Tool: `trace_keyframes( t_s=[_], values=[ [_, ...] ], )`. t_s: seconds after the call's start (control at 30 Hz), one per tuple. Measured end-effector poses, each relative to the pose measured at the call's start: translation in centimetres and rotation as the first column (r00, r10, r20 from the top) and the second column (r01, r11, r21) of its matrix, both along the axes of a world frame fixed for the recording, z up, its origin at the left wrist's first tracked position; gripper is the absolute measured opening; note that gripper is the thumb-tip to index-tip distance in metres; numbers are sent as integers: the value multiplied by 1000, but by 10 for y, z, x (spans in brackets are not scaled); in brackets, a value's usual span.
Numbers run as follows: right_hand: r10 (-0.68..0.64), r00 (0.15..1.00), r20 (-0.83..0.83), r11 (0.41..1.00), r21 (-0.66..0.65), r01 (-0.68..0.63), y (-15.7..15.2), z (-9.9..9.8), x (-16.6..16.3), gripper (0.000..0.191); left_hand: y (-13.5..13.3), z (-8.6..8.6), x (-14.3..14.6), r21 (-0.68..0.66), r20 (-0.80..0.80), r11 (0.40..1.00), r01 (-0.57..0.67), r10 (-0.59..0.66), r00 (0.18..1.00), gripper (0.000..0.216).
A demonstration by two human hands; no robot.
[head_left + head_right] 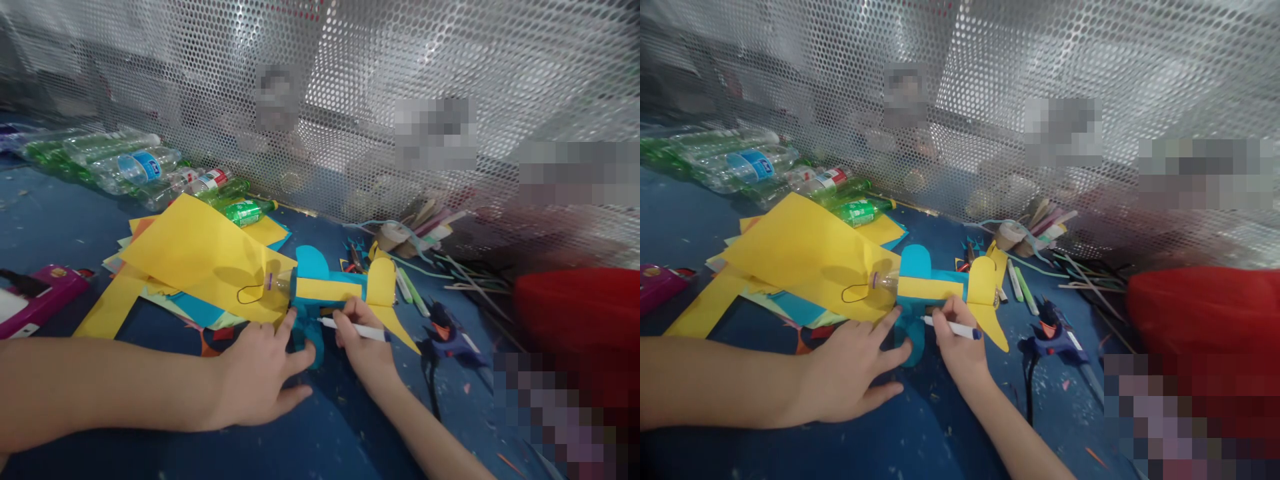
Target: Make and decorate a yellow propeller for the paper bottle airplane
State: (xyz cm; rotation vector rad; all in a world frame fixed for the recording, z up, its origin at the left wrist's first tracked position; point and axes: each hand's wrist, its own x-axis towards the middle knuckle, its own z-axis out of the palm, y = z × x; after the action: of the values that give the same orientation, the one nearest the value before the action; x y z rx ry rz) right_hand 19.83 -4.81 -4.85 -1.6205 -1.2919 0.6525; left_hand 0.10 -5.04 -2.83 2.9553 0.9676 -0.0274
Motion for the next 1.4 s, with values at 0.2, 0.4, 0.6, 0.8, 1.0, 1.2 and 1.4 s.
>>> trace_keyframes(
  t_s=[0.2,0.4,0.6,0.8,1.0,1.2,1.4],
  values=[
    [37,999,3,999,-6,-37,2,-2,0,27,0,1,-1,-3,3,1000,5,-5,1000,52],
    [58,998,-8,998,-13,-58,2,-1,-3,27,1,2,0,-16,1,1000,-4,4,1000,52],
    [59,998,3,998,-21,-59,1,3,-3,27,0,1,0,-29,2,1000,1,-1,1000,52],
    [78,997,-21,997,-16,-79,2,2,-2,27,0,2,0,-13,6,1000,-2,2,1000,51],
    [64,998,-6,998,-5,-64,2,0,-1,27,0,3,1,-26,9,1000,-3,4,1000,52],
    [65,997,-27,998,-19,-66,2,-2,0,28,1,2,0,-34,7,999,-10,11,1000,52],
    [37,999,-13,999,-25,-37,1,-2,0,26,1,1,0,-24,10,1000,1,-1,1000,52]
  ],
)
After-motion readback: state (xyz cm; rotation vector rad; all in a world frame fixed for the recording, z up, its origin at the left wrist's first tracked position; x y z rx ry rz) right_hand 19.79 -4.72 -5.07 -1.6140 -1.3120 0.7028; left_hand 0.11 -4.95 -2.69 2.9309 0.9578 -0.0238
